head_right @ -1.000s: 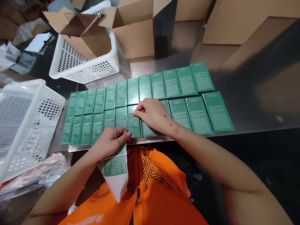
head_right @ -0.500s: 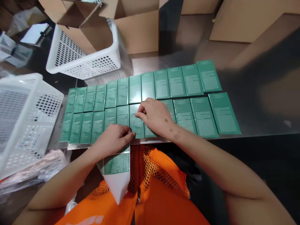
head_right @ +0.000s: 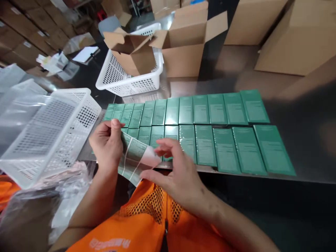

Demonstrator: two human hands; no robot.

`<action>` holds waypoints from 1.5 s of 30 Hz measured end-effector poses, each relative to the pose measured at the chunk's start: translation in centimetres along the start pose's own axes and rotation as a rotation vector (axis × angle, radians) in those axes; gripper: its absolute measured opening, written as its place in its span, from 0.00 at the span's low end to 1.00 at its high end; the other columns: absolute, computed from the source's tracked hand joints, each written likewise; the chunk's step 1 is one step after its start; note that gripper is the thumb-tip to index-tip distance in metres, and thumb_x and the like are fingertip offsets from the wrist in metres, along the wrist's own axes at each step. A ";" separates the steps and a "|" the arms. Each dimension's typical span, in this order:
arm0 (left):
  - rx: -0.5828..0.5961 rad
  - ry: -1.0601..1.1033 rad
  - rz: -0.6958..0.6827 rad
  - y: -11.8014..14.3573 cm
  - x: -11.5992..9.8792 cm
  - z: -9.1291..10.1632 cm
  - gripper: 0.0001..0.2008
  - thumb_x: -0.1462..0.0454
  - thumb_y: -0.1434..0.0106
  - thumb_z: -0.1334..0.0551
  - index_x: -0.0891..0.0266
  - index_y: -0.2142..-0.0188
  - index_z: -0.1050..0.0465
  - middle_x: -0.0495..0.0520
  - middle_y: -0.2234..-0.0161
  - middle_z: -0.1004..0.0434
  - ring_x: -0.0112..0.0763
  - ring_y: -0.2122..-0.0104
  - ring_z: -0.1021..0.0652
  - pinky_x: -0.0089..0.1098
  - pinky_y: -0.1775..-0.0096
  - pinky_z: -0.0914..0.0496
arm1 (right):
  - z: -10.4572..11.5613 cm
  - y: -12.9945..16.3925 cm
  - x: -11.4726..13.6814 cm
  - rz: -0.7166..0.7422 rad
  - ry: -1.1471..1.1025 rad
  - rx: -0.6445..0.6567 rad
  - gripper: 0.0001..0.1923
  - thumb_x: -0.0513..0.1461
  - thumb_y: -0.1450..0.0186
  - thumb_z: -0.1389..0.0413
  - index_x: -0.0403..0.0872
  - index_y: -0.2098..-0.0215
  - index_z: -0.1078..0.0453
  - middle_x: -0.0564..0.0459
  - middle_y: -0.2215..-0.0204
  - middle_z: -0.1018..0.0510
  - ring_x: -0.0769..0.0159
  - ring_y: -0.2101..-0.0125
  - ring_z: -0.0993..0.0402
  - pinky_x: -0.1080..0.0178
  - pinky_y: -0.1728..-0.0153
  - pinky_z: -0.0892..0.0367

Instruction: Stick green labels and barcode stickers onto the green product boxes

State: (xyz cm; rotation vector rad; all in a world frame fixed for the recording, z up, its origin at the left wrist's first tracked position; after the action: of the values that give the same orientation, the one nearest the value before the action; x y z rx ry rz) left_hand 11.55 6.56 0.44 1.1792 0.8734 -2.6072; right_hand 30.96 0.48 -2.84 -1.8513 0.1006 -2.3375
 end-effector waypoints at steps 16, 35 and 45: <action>0.611 0.527 0.515 -1.3 3.3 3.2 0.22 0.56 0.49 0.26 0.61 0.55 0.20 0.46 0.78 0.25 0.21 0.79 0.33 0.25 0.74 0.40 | -3.6 -1.9 -1.0 -0.047 0.032 -0.074 0.11 0.40 0.35 0.40 0.53 0.54 0.26 0.57 0.69 0.17 0.65 0.69 0.20 0.63 0.67 0.27; 0.447 0.428 0.323 -3.8 3.7 0.0 0.08 0.67 0.55 0.41 0.59 0.87 0.36 0.48 0.78 0.29 0.30 0.73 0.30 0.30 0.67 0.36 | -5.5 -1.7 -1.8 0.709 0.560 -0.272 0.15 0.31 0.35 0.43 0.60 0.59 0.24 0.60 0.59 0.16 0.60 0.57 0.22 0.52 0.55 0.33; 0.430 0.403 0.254 -6.0 3.6 -2.4 0.10 0.65 0.54 0.45 0.57 0.88 0.41 0.48 0.84 0.40 0.30 0.79 0.37 0.33 0.74 0.43 | 4.0 -5.2 4.4 0.593 0.189 0.042 0.04 0.39 0.34 0.39 0.59 0.64 0.24 0.61 0.70 0.18 0.65 0.66 0.22 0.58 0.60 0.27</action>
State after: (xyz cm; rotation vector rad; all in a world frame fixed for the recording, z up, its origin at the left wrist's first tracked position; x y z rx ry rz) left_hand 8.44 13.20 -0.72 1.8317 0.1785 -2.4497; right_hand 33.47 5.06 3.10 -1.3313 0.5375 -2.0537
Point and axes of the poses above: each hand's wrist, its own y-axis away from the middle knuckle, its own z-axis out of the back of the hand, x = y × z, the point moved 1 cm from there along -y, towards the middle knuckle
